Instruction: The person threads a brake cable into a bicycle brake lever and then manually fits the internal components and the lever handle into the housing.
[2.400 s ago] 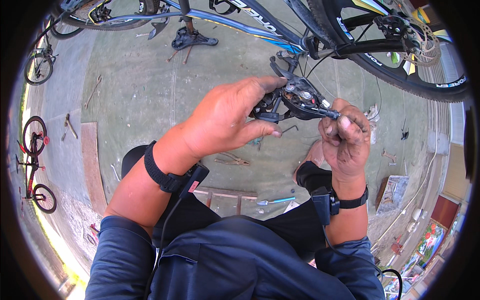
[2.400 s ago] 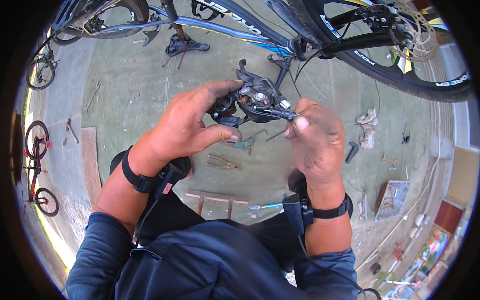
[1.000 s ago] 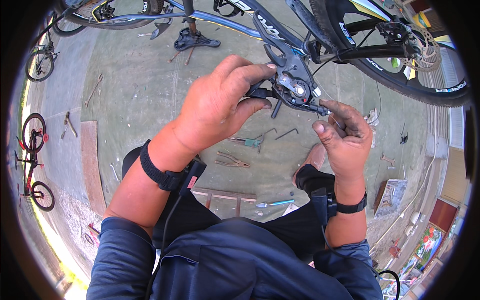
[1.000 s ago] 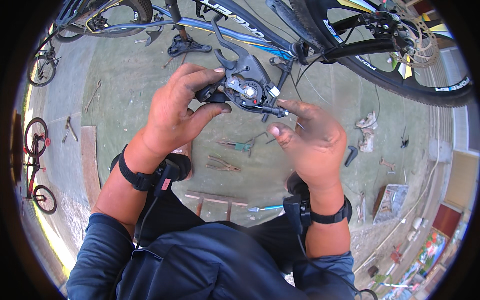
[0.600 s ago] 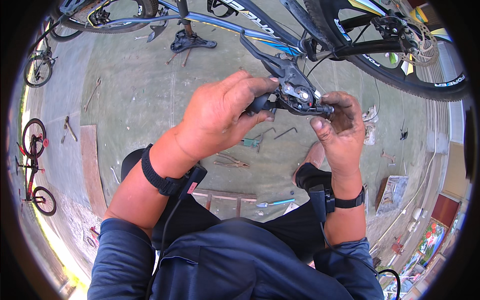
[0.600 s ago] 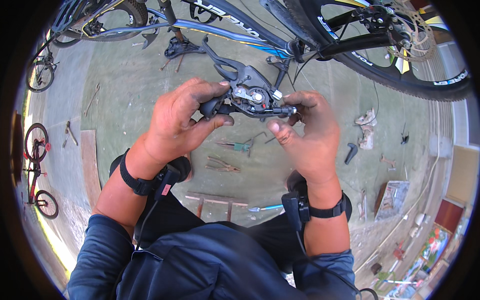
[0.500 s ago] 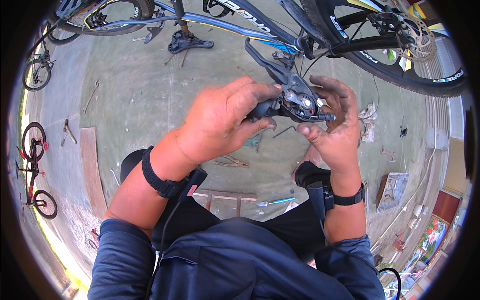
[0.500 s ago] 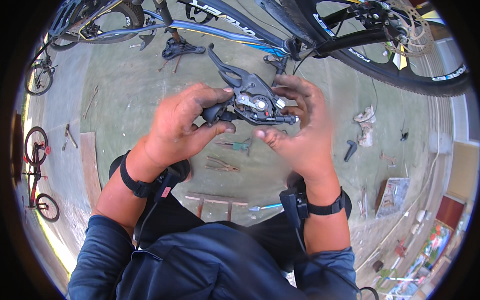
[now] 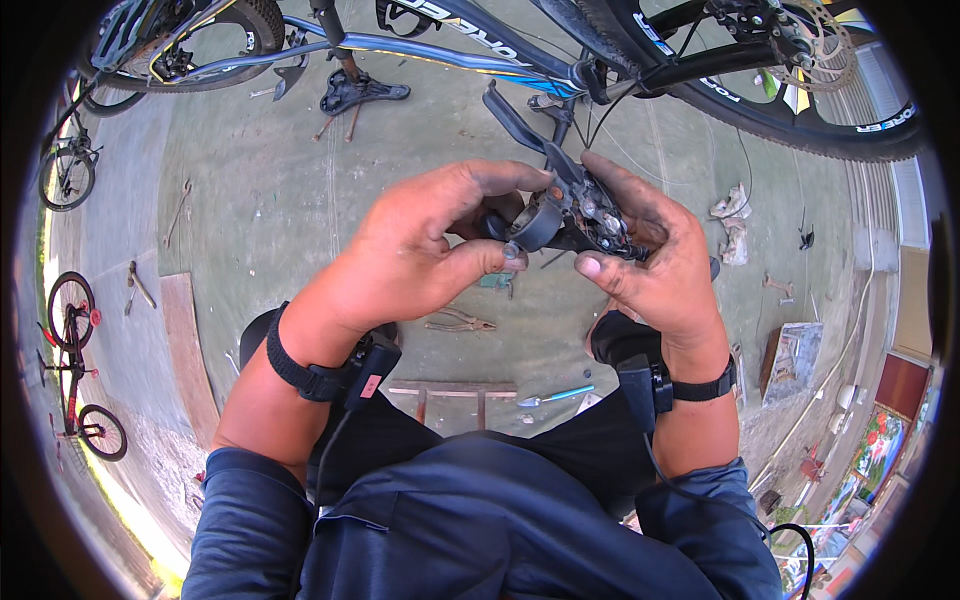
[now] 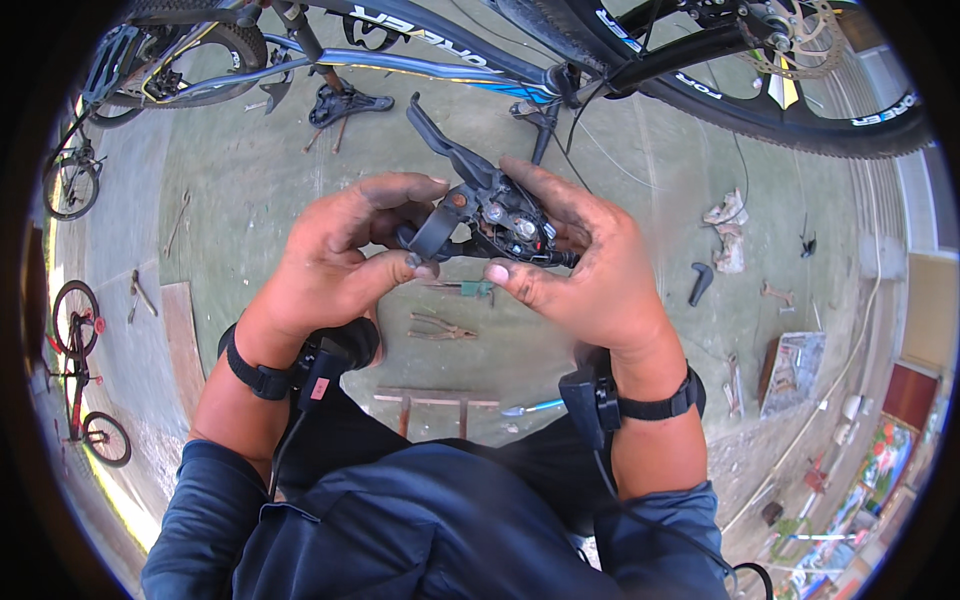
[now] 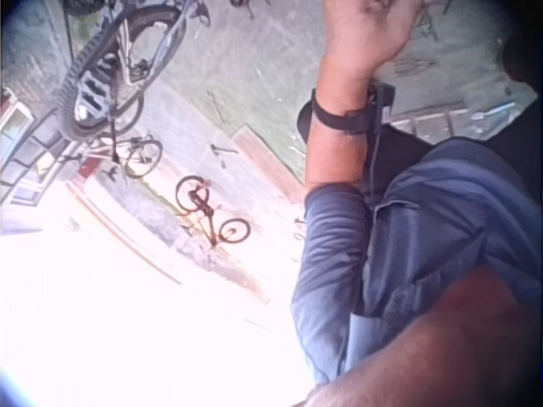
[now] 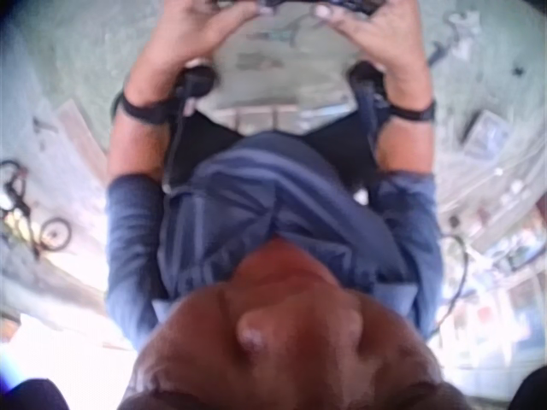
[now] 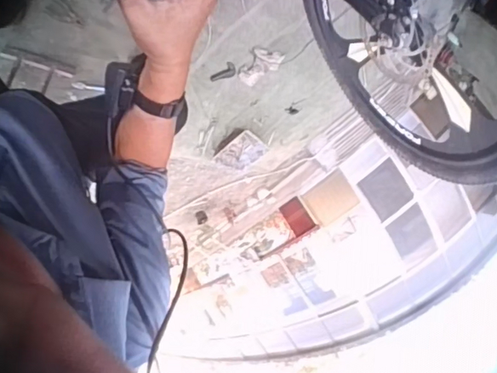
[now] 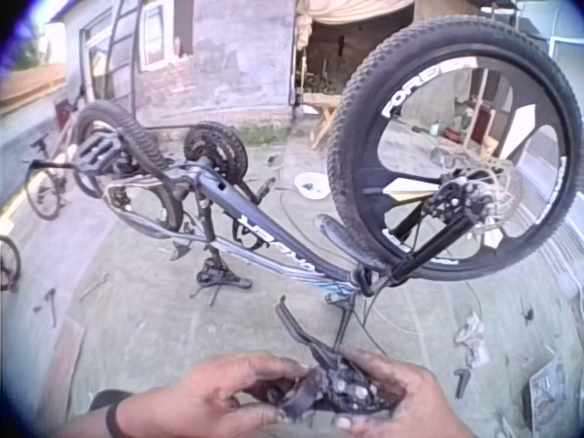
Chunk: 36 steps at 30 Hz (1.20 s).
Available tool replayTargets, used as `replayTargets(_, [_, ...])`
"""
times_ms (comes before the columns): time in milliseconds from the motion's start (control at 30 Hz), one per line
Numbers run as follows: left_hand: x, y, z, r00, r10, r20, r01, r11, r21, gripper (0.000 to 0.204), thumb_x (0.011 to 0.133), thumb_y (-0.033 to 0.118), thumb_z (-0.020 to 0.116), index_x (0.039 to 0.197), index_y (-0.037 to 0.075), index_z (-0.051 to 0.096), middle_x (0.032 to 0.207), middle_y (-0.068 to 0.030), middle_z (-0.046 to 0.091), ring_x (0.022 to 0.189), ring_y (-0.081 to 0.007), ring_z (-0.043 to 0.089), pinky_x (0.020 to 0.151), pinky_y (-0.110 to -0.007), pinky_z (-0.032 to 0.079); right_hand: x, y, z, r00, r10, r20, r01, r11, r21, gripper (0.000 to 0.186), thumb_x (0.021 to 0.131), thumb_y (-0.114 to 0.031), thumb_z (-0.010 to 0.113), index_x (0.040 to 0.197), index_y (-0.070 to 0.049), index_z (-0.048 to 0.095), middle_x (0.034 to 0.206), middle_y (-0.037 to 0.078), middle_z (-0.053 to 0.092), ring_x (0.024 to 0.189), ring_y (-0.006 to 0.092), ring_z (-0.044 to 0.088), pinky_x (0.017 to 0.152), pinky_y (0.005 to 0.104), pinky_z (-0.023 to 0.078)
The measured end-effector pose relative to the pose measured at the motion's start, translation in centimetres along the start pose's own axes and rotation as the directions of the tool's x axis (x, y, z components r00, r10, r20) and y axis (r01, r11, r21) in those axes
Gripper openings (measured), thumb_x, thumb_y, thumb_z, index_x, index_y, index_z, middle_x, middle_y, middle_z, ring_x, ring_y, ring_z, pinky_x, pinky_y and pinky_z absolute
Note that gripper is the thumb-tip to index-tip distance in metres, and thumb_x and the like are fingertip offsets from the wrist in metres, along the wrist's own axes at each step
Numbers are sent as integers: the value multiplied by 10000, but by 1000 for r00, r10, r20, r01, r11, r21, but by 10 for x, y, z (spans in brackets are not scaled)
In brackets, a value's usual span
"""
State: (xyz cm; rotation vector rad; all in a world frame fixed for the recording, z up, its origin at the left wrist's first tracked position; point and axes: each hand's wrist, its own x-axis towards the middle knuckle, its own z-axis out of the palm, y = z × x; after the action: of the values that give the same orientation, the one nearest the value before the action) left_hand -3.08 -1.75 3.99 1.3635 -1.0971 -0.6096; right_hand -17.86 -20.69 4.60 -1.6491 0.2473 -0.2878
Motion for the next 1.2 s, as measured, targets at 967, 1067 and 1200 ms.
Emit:
replayTargets(967, [1, -19, 7, 845, -527, 94, 490, 690, -532, 290, 1006, 215, 547, 1172, -18, 596, 1076, -97, 670, 980, -210, 678, 778, -294, 563, 0, -5, 6, 903, -427, 42, 357, 694, -625, 724, 610, -46, 773, 1307, -54, 575, 1299, 129, 612, 1202, 332, 579, 973, 375, 498])
replayTargets(1067, [2, -20, 9, 839, -531, 119, 505, 678, -535, 300, 1030, 225, 492, 1185, -15, 587, 1110, -104, 658, 999, -239, 682, 787, -297, 567, 1, -1, 6, 883, -466, 50, 394, 681, -617, 751, 611, -49, 764, 1333, -79, 560, 1318, 112, 599, 1200, 321, 579, 952, 371, 512])
replayTargets(1200, [2, -21, 11, 825, -550, 128, 513, 637, -576, 309, 1039, 220, 466, 1213, -14, 568, 1158, -109, 634, 1010, -245, 676, 800, -300, 563, 0, -2, 6, 886, -461, 57, 387, 666, -637, 759, 614, -48, 769, 1340, -103, 557, 1332, 91, 589, 1180, 306, 592, 920, 356, 530])
